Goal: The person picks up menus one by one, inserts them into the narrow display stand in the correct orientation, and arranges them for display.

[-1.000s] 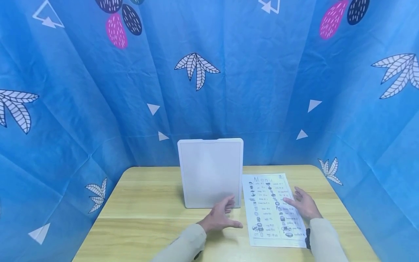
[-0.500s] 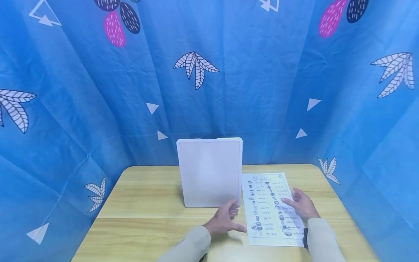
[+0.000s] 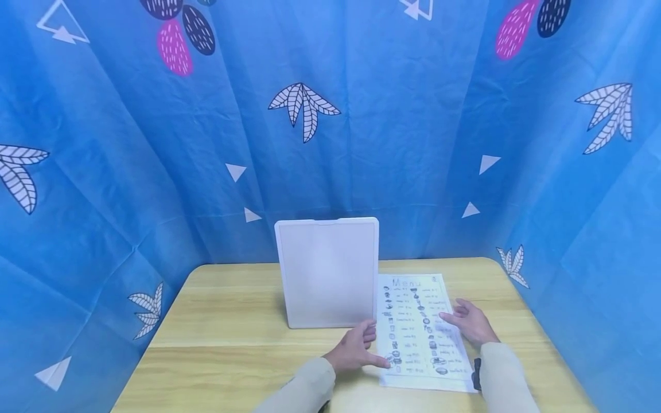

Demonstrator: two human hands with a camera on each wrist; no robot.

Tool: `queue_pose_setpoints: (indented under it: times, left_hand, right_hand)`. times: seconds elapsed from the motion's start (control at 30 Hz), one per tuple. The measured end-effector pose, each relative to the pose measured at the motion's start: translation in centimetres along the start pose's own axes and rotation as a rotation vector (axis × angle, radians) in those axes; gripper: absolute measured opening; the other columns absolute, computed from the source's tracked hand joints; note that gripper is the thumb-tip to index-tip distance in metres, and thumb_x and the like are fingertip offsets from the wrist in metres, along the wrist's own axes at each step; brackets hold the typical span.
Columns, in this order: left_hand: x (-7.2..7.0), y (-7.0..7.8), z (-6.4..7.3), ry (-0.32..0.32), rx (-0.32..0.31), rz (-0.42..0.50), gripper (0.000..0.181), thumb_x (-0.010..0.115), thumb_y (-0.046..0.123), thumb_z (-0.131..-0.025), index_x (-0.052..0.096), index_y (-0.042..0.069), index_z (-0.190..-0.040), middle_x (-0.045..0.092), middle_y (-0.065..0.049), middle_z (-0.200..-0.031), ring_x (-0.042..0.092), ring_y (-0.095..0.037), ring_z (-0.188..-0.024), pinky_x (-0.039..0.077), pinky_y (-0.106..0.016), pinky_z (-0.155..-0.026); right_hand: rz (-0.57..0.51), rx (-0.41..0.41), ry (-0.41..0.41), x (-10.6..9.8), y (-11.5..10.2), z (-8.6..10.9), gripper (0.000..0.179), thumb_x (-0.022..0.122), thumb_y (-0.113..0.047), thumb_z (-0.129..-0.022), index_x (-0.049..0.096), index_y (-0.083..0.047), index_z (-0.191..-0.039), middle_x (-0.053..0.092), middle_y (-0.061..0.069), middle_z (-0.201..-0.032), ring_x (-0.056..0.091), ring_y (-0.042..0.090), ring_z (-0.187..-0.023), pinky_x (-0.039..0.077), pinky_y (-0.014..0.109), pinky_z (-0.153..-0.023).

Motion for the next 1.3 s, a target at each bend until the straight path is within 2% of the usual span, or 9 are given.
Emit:
queue_pose_setpoints:
  times: [0.2, 0.43, 0.6, 0.8, 0.93, 1.07, 1.3]
  left_hand:
    - [0.2, 0.0, -0.1, -0.001, -0.027, -0.007, 0.099, 0.094, 0.013, -0.067, 0.039, 0.003, -0.149, 0.048, -0.015, -0.149, 0.052, -0.029, -0.132, 0.045, -0.036, -0.106]
    - [0.3, -0.2, -0.2, -0.006, -0.044, 0.032, 0.097, 0.094, 0.012, -0.068, 0.040, 0.002, -0.148, 0.048, -0.014, -0.149, 0.051, -0.031, -0.133, 0.044, -0.037, -0.106]
    - [0.3, -0.3, -0.4, 0.006, -0.045, 0.018, 0.095, 0.094, 0.014, -0.069, 0.041, 0.002, -0.147, 0.050, -0.015, -0.147, 0.052, -0.031, -0.131, 0.045, -0.038, -0.105]
    - [0.3, -0.3, -0.7, 0.027, -0.038, 0.010, 0.095, 0.094, 0.016, -0.069, 0.042, 0.003, -0.147, 0.050, -0.015, -0.147, 0.052, -0.031, -0.131, 0.045, -0.039, -0.105]
    - [0.4, 0.0, -0.8, 0.035, -0.031, 0.003, 0.095, 0.093, 0.018, -0.070, 0.041, 0.003, -0.148, 0.049, -0.015, -0.148, 0.051, -0.031, -0.133, 0.044, -0.040, -0.106]
    - [0.4, 0.2, -0.6, 0.038, -0.044, 0.001, 0.094, 0.093, 0.020, -0.070, 0.042, 0.004, -0.148, 0.049, -0.014, -0.148, 0.050, -0.030, -0.133, 0.044, -0.041, -0.107]
    - [0.4, 0.5, -0.4, 0.040, -0.043, -0.007, 0.092, 0.093, 0.022, -0.071, 0.042, 0.003, -0.146, 0.050, -0.015, -0.147, 0.050, -0.032, -0.133, 0.044, -0.042, -0.107]
  right_hand:
    - [0.007, 0.015, -0.017, 0.2, -0.1, 0.0, 0.100, 0.068, -0.047, -0.094, 0.014, 0.016, -0.150, 0.033, 0.041, -0.145, 0.036, 0.055, -0.132, 0.036, 0.061, -0.107]
    - [-0.063, 0.025, -0.045, 0.8, 0.1, 0.0, 0.098, 0.068, -0.044, -0.094, 0.015, 0.017, -0.150, 0.032, 0.041, -0.146, 0.040, 0.053, -0.131, 0.040, 0.058, -0.106]
    - [-0.078, 0.005, -0.037, 1.1, -0.1, 0.0, 0.095, 0.069, -0.040, -0.095, 0.018, 0.019, -0.148, 0.037, 0.041, -0.143, 0.047, 0.050, -0.128, 0.048, 0.048, -0.100]
    - [-0.198, -0.016, -0.046, 1.7, -0.5, 0.1, 0.088, 0.070, -0.029, -0.096, 0.017, 0.021, -0.147, 0.037, 0.043, -0.141, 0.052, 0.046, -0.124, 0.055, 0.038, -0.092]
    - [-0.259, -0.009, -0.060, 2.1, -0.6, 0.1, 0.085, 0.068, -0.026, -0.097, 0.018, 0.021, -0.147, 0.035, 0.044, -0.142, 0.056, 0.041, -0.120, 0.055, 0.039, -0.091]
    - [-0.326, 0.024, -0.073, 2.8, -0.5, 0.1, 0.085, 0.068, -0.030, -0.097, 0.018, 0.018, -0.148, 0.032, 0.042, -0.144, 0.058, 0.034, -0.117, 0.055, 0.040, -0.091]
    - [-0.355, 0.030, -0.108, 4.4, -1.2, 0.7, 0.081, 0.065, -0.031, -0.099, 0.022, 0.017, -0.148, 0.041, 0.038, -0.139, 0.064, 0.027, -0.106, 0.057, 0.042, -0.087]
Point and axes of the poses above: each hand's wrist, its own z-axis away from the middle knuckle, its own x-axis out of the palm, y = z × x, the point moved 8 cm from there along -z, towards the middle knuckle
